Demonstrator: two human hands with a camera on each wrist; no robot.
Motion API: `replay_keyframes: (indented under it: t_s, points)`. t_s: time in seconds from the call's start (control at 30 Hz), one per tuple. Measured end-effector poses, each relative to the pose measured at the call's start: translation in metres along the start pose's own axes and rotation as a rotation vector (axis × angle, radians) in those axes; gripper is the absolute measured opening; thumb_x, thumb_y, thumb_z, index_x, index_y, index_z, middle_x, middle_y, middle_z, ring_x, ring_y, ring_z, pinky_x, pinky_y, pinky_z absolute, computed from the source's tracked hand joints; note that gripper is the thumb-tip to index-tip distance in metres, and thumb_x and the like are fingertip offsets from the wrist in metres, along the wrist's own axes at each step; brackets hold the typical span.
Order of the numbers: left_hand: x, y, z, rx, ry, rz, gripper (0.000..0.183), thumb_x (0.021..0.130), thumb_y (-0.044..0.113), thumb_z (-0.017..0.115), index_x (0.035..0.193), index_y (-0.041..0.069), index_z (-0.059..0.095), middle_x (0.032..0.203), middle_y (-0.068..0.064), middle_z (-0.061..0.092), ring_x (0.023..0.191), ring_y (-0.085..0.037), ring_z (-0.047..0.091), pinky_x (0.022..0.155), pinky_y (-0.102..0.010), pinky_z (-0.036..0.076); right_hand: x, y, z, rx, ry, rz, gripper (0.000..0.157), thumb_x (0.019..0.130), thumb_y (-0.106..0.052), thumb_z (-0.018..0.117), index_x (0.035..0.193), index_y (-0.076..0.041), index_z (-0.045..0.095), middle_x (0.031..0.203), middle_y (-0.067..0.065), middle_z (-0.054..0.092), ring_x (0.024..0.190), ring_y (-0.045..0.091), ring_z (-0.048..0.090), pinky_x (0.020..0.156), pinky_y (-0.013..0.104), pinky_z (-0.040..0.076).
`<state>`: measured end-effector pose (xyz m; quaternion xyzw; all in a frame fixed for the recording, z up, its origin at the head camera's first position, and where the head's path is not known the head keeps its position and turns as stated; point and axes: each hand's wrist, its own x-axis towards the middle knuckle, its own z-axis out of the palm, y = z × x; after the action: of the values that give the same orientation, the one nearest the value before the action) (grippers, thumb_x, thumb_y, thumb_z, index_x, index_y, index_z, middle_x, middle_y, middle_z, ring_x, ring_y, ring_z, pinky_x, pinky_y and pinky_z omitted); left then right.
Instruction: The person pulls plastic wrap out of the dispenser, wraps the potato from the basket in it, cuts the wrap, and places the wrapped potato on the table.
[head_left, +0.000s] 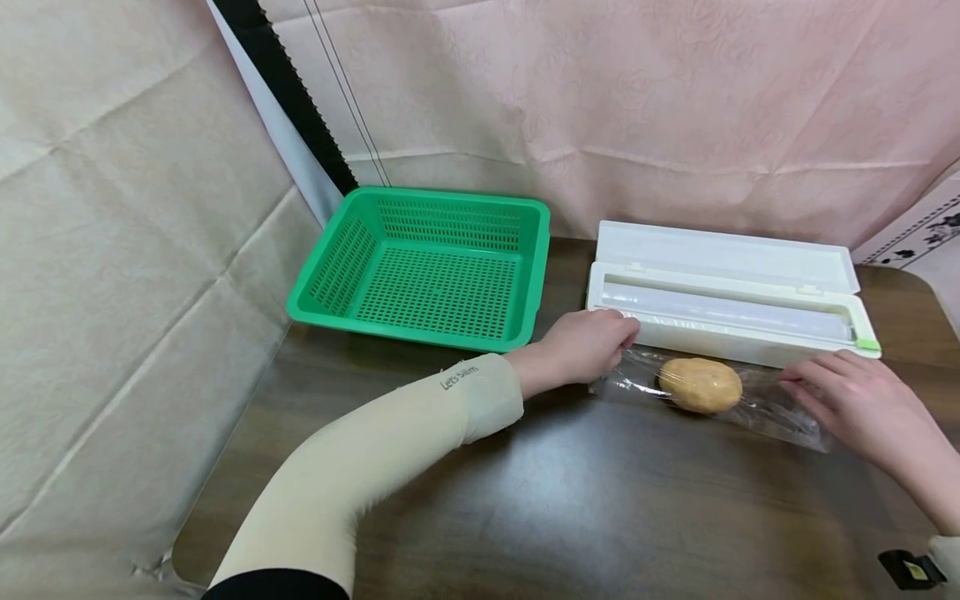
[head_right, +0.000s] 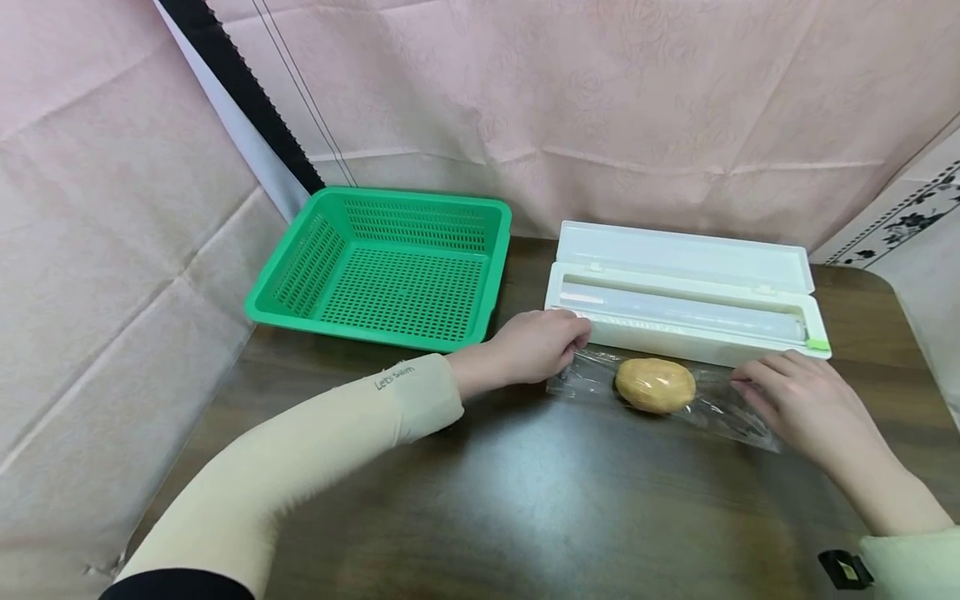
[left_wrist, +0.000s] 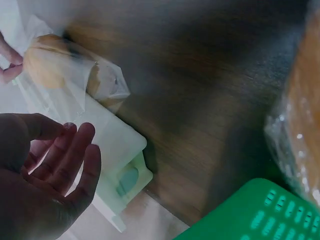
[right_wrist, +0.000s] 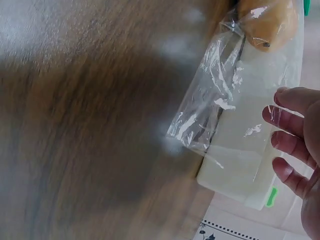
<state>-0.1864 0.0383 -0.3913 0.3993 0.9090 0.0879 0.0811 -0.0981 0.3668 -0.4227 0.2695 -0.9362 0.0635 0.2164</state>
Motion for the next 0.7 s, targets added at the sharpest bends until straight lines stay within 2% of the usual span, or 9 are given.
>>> replay_keyframes:
  t_s: [0.13, 0.3, 0.57, 0.7]
  points:
    - [0.002, 0.002, 0.005, 0.094, -0.008, -0.01, 0.013, 0.093, 0.012, 0.051, 0.099, 0.021, 0.057, 0.093, 0.01, 0.057, 0.081, -0.008, 0.058, 0.058, -0.029, 0.048, 0.001, 0.001, 0.003, 0.004, -0.016, -0.015, 0.069, 0.099, -0.061, 0.02, 0.079, -0.013, 0.065, 0.076, 0.004, 0.065, 0.073, 0.03, 0.061, 0.071, 0.047, 0.041]
    - [0.004, 0.003, 0.01, 0.206, 0.002, 0.017, 0.021, 0.095, 0.008, 0.048, 0.109, 0.021, 0.056, 0.106, 0.007, 0.062, 0.091, -0.012, 0.064, 0.062, -0.034, 0.052, -0.001, 0.002, 0.009, 0.008, -0.021, -0.02, 0.068, 0.1, -0.059, 0.02, 0.08, -0.012, 0.066, 0.076, 0.003, 0.064, 0.075, 0.029, 0.061, 0.072, 0.046, 0.041]
    - [0.001, 0.001, 0.012, 0.22, 0.03, 0.04, 0.022, 0.094, 0.009, 0.05, 0.111, 0.02, 0.055, 0.109, 0.006, 0.063, 0.092, -0.013, 0.065, 0.063, -0.035, 0.053, -0.002, 0.001, 0.013, 0.021, -0.027, 0.001, 0.071, 0.099, -0.061, 0.018, 0.08, -0.012, 0.066, 0.077, 0.005, 0.065, 0.077, 0.031, 0.061, 0.07, 0.049, 0.043]
    - [-0.004, 0.003, 0.013, 0.264, 0.106, 0.066, 0.025, 0.094, 0.006, 0.049, 0.115, 0.018, 0.056, 0.106, 0.003, 0.062, 0.092, -0.014, 0.062, 0.067, -0.031, 0.052, -0.001, 0.0, 0.013, 0.022, -0.024, 0.004, 0.071, 0.099, -0.061, 0.019, 0.079, -0.012, 0.066, 0.076, 0.005, 0.065, 0.076, 0.032, 0.061, 0.069, 0.049, 0.044]
